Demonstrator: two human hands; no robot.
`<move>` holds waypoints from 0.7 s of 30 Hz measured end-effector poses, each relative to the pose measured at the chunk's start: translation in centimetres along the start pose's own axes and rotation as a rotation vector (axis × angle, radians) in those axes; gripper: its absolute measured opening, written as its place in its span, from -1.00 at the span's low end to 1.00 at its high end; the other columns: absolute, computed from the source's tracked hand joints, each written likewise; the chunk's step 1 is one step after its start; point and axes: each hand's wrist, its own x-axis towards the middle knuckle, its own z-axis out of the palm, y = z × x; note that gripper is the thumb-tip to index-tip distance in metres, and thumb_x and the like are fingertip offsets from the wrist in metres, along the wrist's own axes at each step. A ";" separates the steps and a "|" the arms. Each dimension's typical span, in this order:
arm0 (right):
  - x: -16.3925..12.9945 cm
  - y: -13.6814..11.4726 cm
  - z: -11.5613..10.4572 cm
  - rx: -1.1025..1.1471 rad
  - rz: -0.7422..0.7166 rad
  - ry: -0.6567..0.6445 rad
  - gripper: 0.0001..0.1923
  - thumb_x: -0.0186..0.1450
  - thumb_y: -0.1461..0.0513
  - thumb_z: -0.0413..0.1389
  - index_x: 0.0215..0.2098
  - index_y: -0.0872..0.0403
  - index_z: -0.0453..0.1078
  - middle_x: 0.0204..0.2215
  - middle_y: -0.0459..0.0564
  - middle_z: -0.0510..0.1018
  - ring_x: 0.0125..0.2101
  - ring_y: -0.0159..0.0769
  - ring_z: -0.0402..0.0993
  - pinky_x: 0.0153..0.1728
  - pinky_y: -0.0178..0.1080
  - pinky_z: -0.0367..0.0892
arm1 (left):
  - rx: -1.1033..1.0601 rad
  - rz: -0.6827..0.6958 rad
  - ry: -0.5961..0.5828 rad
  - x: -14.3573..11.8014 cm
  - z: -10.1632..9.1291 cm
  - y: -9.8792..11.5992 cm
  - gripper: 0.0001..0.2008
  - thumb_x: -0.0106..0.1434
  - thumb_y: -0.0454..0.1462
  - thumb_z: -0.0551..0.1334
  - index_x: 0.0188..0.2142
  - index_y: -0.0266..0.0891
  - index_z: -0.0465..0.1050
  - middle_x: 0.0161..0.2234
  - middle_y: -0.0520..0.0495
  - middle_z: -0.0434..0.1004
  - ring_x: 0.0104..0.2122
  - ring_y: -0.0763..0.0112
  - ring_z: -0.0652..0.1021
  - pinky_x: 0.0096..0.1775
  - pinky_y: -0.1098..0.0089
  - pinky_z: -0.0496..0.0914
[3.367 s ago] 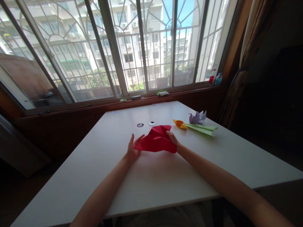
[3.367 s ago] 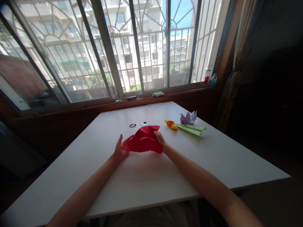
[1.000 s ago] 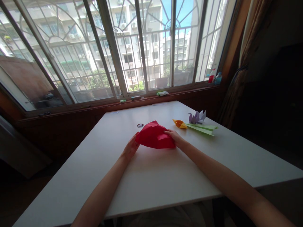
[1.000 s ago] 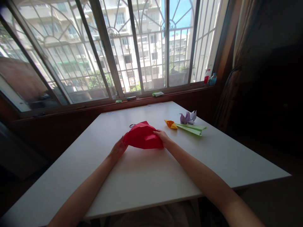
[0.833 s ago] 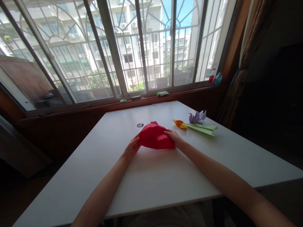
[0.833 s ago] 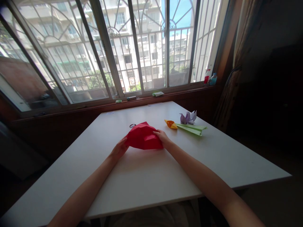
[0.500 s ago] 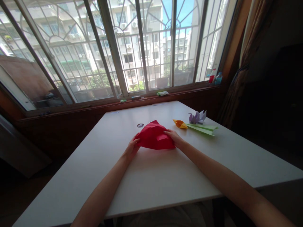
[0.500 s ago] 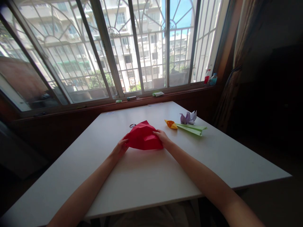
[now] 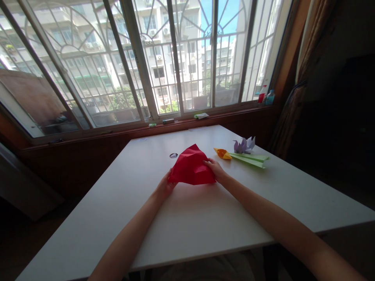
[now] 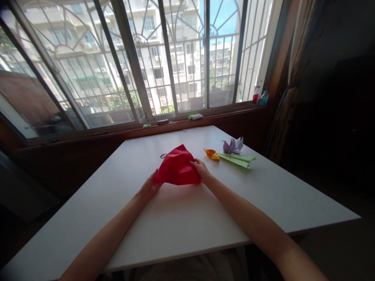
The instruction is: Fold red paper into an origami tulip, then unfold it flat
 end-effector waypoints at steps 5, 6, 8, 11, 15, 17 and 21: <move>-0.3 -0.3 0.2 0.009 -0.022 -0.027 -0.76 0.05 0.22 0.17 -0.29 0.03 0.29 -0.45 -0.07 0.51 -0.49 -0.33 0.44 -0.53 -0.31 0.38 | 0.038 -0.117 -0.099 -0.5 0.1 -0.2 -0.76 0.15 -0.22 0.12 -0.19 -0.28 0.36 -0.29 -0.07 0.49 -0.27 0.36 0.48 -0.24 0.40 0.40; -0.3 -0.4 0.3 0.012 -0.026 -0.034 -0.76 0.06 0.22 0.17 -0.29 0.03 0.29 -0.45 -0.08 0.51 -0.49 -0.33 0.44 -0.53 -0.31 0.38 | 0.042 -0.137 -0.110 -0.6 0.1 -0.2 -0.76 0.15 -0.21 0.12 -0.20 -0.27 0.36 -0.30 -0.06 0.49 -0.28 0.35 0.48 -0.24 0.39 0.40; -0.4 -0.4 0.3 0.015 -0.039 -0.045 -0.76 0.06 0.22 0.17 -0.29 0.03 0.29 -0.45 -0.08 0.51 -0.48 -0.33 0.45 -0.52 -0.32 0.38 | 0.043 -0.169 -0.130 -0.8 0.3 -0.2 -0.76 0.17 -0.20 0.09 -0.22 -0.28 0.36 -0.30 -0.06 0.49 -0.28 0.35 0.49 -0.24 0.38 0.39; -0.5 -0.4 0.4 0.020 -0.068 -0.070 -0.78 0.06 0.22 0.17 -0.31 0.04 0.30 -0.44 -0.07 0.52 -0.47 -0.34 0.45 -0.51 -0.34 0.38 | 0.041 -0.217 -0.171 -1.4 0.8 0.0 -0.74 0.21 -0.21 0.02 -0.23 -0.32 0.36 -0.28 -0.07 0.48 -0.26 0.34 0.49 -0.19 0.35 0.37; -0.4 -0.1 0.4 0.011 -0.108 -0.097 -0.78 0.05 0.20 0.17 -0.32 0.05 0.32 -0.41 -0.06 0.52 -0.45 -0.34 0.45 -0.48 -0.33 0.39 | 0.072 -0.245 -0.209 -2.0 1.3 0.1 -0.81 0.19 -0.29 0.03 -0.32 -0.32 0.38 -0.36 -0.06 0.50 -0.32 0.37 0.49 -0.17 0.36 0.35; -0.3 0.1 0.4 0.008 -0.109 -0.096 -0.76 0.05 0.20 0.18 -0.31 0.05 0.32 -0.41 -0.06 0.52 -0.44 -0.33 0.45 -0.47 -0.33 0.39 | 0.100 -0.240 -0.218 -2.0 1.4 0.0 -0.87 0.14 -0.38 0.07 -0.41 -0.30 0.39 -0.43 -0.02 0.49 -0.37 0.41 0.49 -0.16 0.40 0.35; -0.2 0.4 0.4 0.004 -0.090 -0.103 -0.75 0.04 0.19 0.18 -0.30 0.04 0.32 -0.41 -0.07 0.52 -0.43 -0.32 0.46 -0.47 -0.32 0.39 | 0.165 -0.202 -0.212 -1.9 1.7 -0.3 -0.84 0.09 -0.47 0.09 -0.45 -0.26 0.40 -0.47 0.03 0.47 -0.42 0.46 0.47 -0.21 0.44 0.38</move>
